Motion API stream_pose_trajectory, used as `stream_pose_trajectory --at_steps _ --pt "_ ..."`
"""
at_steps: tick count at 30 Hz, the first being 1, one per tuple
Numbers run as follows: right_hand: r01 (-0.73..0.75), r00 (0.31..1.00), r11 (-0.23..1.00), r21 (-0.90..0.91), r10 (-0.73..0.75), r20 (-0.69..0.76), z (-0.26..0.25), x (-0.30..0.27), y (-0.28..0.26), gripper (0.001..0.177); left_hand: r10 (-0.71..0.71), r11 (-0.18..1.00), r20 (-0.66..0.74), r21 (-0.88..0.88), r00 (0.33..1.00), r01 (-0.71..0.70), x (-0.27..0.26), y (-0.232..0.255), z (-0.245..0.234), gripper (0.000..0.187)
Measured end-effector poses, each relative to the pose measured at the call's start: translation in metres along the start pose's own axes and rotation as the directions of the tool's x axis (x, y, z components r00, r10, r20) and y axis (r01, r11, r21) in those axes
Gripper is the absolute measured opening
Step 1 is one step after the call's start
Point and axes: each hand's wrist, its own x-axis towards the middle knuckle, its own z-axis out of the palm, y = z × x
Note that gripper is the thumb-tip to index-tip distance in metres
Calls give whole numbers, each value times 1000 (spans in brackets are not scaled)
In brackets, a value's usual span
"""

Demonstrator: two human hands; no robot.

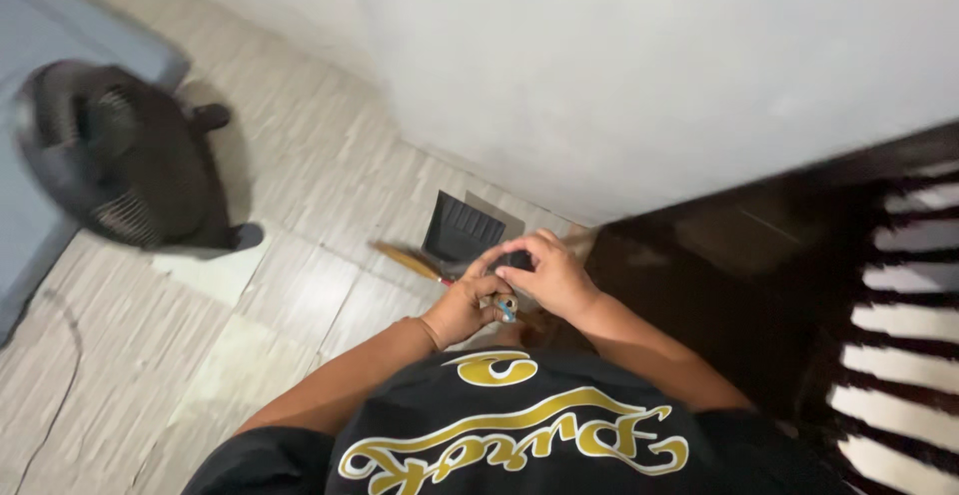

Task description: The person sweeps a tiled floor with a traditional straw broom, moving a blue plastic chair and a black bag to clear the workspace. They sweep debris toward a corner and use a dustpan to collect the dirt.

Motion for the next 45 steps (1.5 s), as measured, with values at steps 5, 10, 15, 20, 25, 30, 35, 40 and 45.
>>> stream_pose_trajectory --at_steps 5,10,15,20,25,30,35,40,45 --pt "146 982 989 9 -146 121 49 25 -70 33 51 993 -162 115 985 -33 -46 4 -47 43" --pt "212 956 977 17 -210 205 105 32 -108 36 26 980 -230 196 973 20 -101 0 -88 55" --pt "190 959 978 89 -204 195 165 26 -100 36 -4 982 -340 176 940 68 -146 -7 -111 49" --pt "-619 705 751 229 404 583 184 24 -83 42 -77 971 -508 155 858 179 -170 -6 -132 39" --pt "-917 388 271 293 434 813 209 21 -80 39 -124 987 -506 25 853 158 -180 12 -144 36" --pt "-915 393 166 367 175 903 256 42 -71 35 -56 979 -609 121 791 162 -188 23 -153 40" --pt "-909 384 294 296 312 869 257 54 -66 46 107 977 -607 212 788 30 -201 14 -155 37" --pt "-868 207 494 -45 443 872 206 77 -56 41 -17 999 -719 -42 695 -20 -235 0 -176 38" --pt "-899 196 429 -87 572 797 133 92 -32 45 -388 762 -750 -588 536 -270 -270 20 -174 67"
